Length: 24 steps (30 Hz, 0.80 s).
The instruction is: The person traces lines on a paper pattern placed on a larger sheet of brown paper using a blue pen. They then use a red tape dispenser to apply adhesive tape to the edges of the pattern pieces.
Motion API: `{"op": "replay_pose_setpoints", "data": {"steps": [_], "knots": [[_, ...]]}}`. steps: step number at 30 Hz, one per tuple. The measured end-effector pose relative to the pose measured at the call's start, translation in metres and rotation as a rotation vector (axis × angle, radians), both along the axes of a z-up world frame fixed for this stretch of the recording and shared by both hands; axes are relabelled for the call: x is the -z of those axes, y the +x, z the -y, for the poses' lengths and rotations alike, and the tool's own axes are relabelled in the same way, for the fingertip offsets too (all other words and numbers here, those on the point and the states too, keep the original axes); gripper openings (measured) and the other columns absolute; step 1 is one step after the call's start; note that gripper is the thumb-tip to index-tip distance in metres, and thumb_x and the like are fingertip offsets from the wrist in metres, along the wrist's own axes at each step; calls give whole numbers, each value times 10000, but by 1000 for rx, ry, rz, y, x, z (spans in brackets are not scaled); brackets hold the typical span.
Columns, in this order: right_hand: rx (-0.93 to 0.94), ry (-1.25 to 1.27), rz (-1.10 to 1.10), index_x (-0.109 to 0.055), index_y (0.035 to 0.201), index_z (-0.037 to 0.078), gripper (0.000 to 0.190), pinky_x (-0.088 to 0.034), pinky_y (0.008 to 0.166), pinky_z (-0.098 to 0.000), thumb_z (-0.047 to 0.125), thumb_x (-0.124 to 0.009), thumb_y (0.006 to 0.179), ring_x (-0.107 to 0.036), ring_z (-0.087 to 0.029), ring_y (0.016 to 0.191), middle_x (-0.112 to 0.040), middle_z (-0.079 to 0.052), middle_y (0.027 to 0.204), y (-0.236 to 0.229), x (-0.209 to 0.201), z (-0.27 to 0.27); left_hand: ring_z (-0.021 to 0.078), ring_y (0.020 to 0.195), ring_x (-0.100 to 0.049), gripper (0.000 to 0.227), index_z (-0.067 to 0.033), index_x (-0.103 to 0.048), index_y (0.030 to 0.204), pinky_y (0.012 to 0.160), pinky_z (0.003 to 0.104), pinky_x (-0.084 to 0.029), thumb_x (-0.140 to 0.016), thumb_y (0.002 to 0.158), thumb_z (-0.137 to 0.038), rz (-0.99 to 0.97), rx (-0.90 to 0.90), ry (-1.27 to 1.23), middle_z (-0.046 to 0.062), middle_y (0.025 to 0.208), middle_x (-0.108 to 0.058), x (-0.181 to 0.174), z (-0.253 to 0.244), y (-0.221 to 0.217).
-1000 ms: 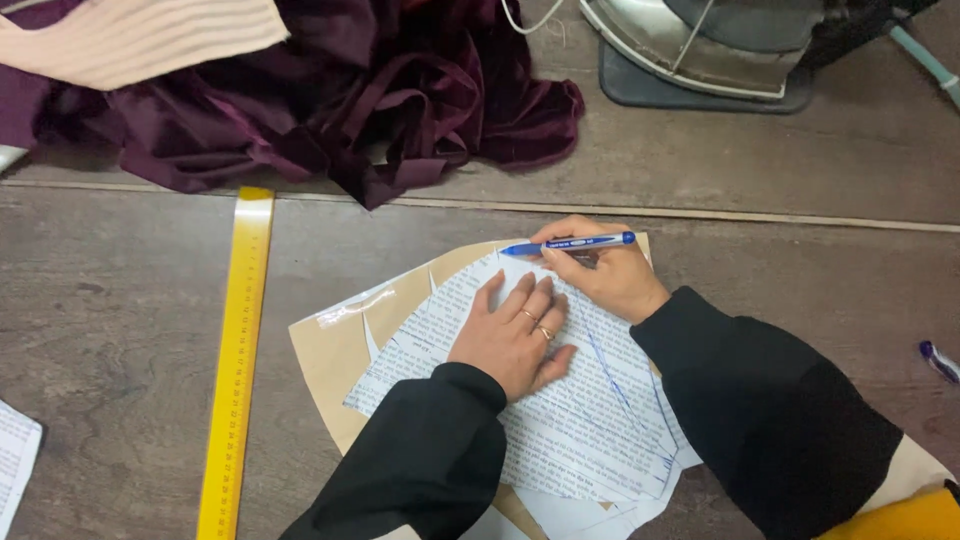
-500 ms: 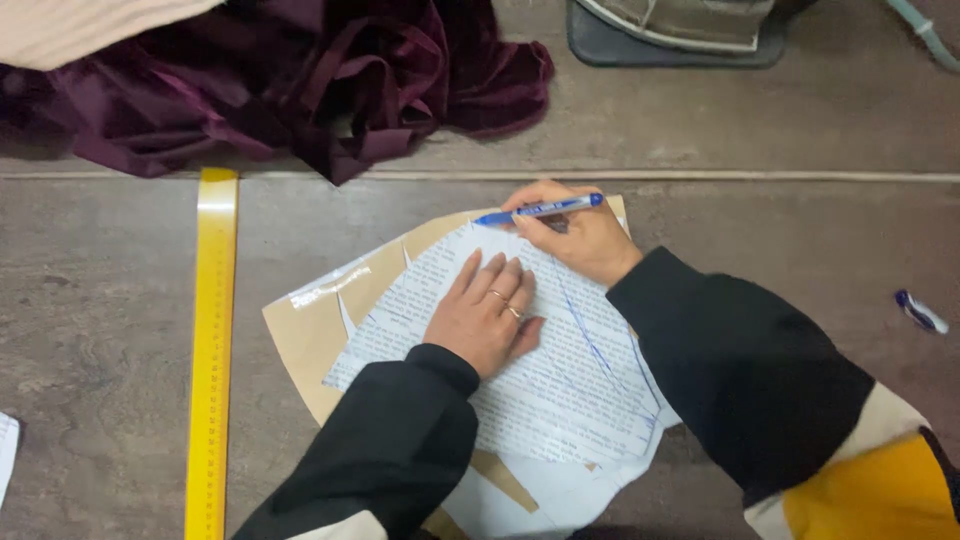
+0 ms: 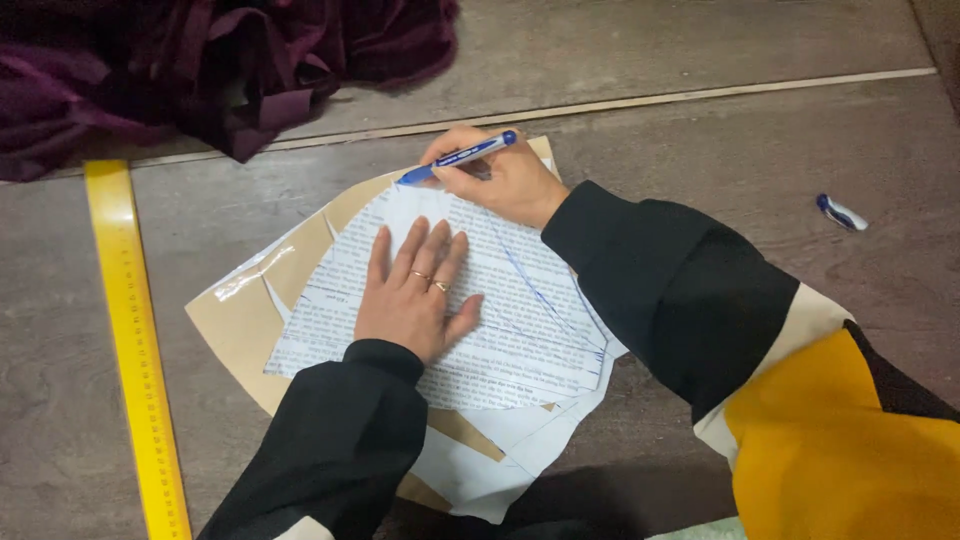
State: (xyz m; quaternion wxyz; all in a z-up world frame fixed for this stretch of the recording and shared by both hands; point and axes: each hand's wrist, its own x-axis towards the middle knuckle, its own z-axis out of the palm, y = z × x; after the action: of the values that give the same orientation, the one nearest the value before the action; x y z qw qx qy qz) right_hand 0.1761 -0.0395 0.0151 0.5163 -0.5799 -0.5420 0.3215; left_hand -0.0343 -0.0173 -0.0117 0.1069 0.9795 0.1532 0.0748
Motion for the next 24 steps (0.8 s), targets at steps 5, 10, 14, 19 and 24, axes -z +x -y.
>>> {"op": "replay_pose_setpoints", "data": {"steps": [5,10,14,19,24], "knots": [[-21,-13,-45,-659,1048,78,144,-558,788,-304,153,-630,928,-697,-173,846,-700,-90,873,4,1,-1,290,1395,-332,636,-164,-402,1448,1159,576,-137,-406,934,-539,5,0,10,88,1424,-417,4,-1,1],[-45,-53,-69,-657,1024,62,132,-568,796,-344,140,-603,932,-716,-229,851,-699,-130,877,6,-2,-1,304,1367,-371,624,-156,-434,1413,1145,599,-159,-452,911,-526,37,2,30,106,1388,-440,6,-2,-1],[-24,-111,-21,-662,1049,62,158,-562,771,-317,151,-620,925,-696,-205,860,-709,-131,882,0,-11,-2,318,1347,-390,619,-141,-449,1394,1133,620,-169,-475,901,-513,69,12,-5,127,1361,-454,6,-1,-1],[-28,-168,-64,-652,1048,55,153,-573,780,-295,127,-619,918,-700,-193,854,-710,-127,888,3,-11,-3,314,1342,-384,575,-135,-447,1369,1141,615,-167,-425,927,-502,51,21,-11,129,1338,-447,4,-2,0],[-52,-149,-121,-654,1038,52,143,-584,769,-296,114,-621,912,-706,-176,852,-710,-127,880,7,-2,-3,322,1321,-402,554,-123,-458,1328,1134,626,-174,-430,928,-504,34,30,3,136,1284,-456,5,0,-3]]}}
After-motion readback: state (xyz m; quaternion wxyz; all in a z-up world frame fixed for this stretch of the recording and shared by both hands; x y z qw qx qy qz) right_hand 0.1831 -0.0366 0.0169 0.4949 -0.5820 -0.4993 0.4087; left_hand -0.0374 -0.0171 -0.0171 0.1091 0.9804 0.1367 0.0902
